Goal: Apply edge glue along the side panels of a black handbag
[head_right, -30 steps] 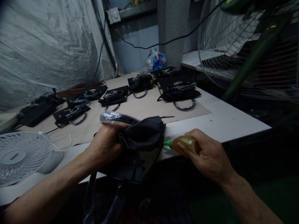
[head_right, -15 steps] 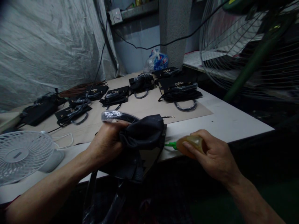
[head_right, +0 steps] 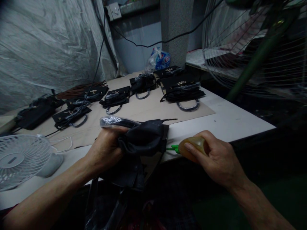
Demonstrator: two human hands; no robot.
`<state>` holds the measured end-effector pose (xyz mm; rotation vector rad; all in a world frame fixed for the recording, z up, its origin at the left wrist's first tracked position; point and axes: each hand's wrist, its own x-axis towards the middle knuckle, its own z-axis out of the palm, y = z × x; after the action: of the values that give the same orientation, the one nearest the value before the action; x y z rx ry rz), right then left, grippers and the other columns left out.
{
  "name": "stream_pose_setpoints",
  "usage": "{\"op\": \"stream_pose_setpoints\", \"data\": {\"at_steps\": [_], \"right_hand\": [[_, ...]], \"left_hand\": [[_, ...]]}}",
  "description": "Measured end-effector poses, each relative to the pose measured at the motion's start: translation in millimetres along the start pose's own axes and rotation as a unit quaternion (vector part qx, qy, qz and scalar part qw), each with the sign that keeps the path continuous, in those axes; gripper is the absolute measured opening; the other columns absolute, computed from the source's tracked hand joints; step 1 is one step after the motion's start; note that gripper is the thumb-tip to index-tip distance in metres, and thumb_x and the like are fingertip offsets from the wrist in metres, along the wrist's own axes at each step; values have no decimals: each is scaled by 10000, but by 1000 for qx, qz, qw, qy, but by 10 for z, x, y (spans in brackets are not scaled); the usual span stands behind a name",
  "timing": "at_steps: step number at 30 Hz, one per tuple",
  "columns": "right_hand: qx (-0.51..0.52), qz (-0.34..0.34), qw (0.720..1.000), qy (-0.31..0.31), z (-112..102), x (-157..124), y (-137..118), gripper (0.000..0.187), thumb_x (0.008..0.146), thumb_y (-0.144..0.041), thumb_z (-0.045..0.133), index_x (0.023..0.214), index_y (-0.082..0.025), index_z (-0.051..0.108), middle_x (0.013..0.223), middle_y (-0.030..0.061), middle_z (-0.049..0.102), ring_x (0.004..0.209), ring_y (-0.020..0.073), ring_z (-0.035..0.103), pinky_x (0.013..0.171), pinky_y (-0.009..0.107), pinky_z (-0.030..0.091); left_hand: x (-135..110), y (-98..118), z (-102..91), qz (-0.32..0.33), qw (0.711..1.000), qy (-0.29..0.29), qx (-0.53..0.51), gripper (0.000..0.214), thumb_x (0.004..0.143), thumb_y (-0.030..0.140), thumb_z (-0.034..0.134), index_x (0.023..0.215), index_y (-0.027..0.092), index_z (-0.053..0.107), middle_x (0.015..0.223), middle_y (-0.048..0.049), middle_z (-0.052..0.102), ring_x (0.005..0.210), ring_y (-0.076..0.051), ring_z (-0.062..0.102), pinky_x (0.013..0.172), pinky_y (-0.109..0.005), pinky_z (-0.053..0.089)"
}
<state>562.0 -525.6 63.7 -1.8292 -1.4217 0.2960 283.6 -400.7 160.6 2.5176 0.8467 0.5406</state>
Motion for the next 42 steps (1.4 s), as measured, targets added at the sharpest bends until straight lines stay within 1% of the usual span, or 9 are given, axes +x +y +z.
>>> {"op": "stream_pose_setpoints", "data": {"at_steps": [4, 8, 16, 20, 28, 33, 35, 39, 42], "right_hand": [[-10, -31, 999, 27, 2, -50, -1, 496, 874, -739, 608, 827, -249, 666, 663, 11, 693, 526, 215, 640, 504, 329, 479], [-39, -20, 993, 113, -1, -93, 20, 580, 827, -826, 594, 849, -253, 678, 700, 33, 716, 551, 240, 656, 521, 349, 507], [17, -32, 999, 7, 4, -124, 84, 394, 870, -656, 675, 856, -264, 707, 712, 22, 730, 570, 234, 676, 501, 337, 512], [23, -44, 999, 20, 10, -145, 60, 371, 878, -654, 659, 858, -286, 703, 712, 23, 724, 550, 244, 663, 480, 355, 512], [20, -71, 997, 29, 24, -150, 56, 377, 888, -651, 667, 870, -278, 713, 753, 24, 741, 573, 244, 686, 492, 350, 545], [41, -77, 996, 33, 21, -192, 69, 389, 863, -685, 676, 872, -299, 719, 773, -1, 741, 570, 237, 680, 503, 344, 574], [25, -69, 996, 49, 6, -220, 58, 390, 864, -682, 667, 877, -296, 721, 759, -5, 737, 558, 237, 678, 490, 347, 569], [32, -68, 997, 31, -30, -263, 22, 373, 857, -674, 682, 867, -304, 730, 772, -8, 755, 564, 235, 697, 484, 333, 585], [21, -68, 996, 54, -31, -289, 9, 420, 859, -706, 651, 868, -292, 726, 745, 1, 747, 535, 240, 688, 464, 342, 579]], "left_hand": [[-3, 4, 0, -8, 1000, 4, -1, 344, 760, -55, 572, 877, 199, 772, 1006, -27, 817, 972, -224, 742, 837, -361, 572], [-8, 2, 6, -11, 1000, -1, -3, 327, 767, -41, 583, 873, 204, 771, 952, -22, 815, 942, -227, 744, 801, -354, 570], [4, 20, 3, -15, 1000, -7, -21, 319, 757, -47, 583, 835, 211, 754, 915, -14, 803, 1010, -226, 737, 890, -368, 578], [8, 37, 1, -7, 999, -10, -31, 297, 757, -49, 595, 796, 209, 736, 819, -1, 780, 1035, -227, 733, 956, -388, 575], [9, 8, 8, -2, 1000, -9, -29, 318, 756, -60, 570, 816, 206, 734, 875, -14, 789, 1065, -234, 732, 948, -393, 587], [-5, 7, 11, 20, 999, 0, -30, 278, 740, -66, 591, 731, 195, 689, 751, 1, 741, 1079, -233, 731, 1000, -399, 578], [-12, 7, 15, 17, 999, -2, -30, 291, 728, -77, 589, 738, 193, 698, 775, -2, 754, 1079, -232, 731, 998, -395, 577], [-25, 10, 24, 11, 999, -9, -39, 294, 744, -66, 602, 775, 196, 731, 889, -14, 795, 1070, -227, 733, 985, -391, 580], [-34, 15, 30, 12, 999, -4, -39, 303, 738, -71, 596, 767, 198, 733, 829, -4, 785, 1036, -224, 738, 982, -391, 578]]}}
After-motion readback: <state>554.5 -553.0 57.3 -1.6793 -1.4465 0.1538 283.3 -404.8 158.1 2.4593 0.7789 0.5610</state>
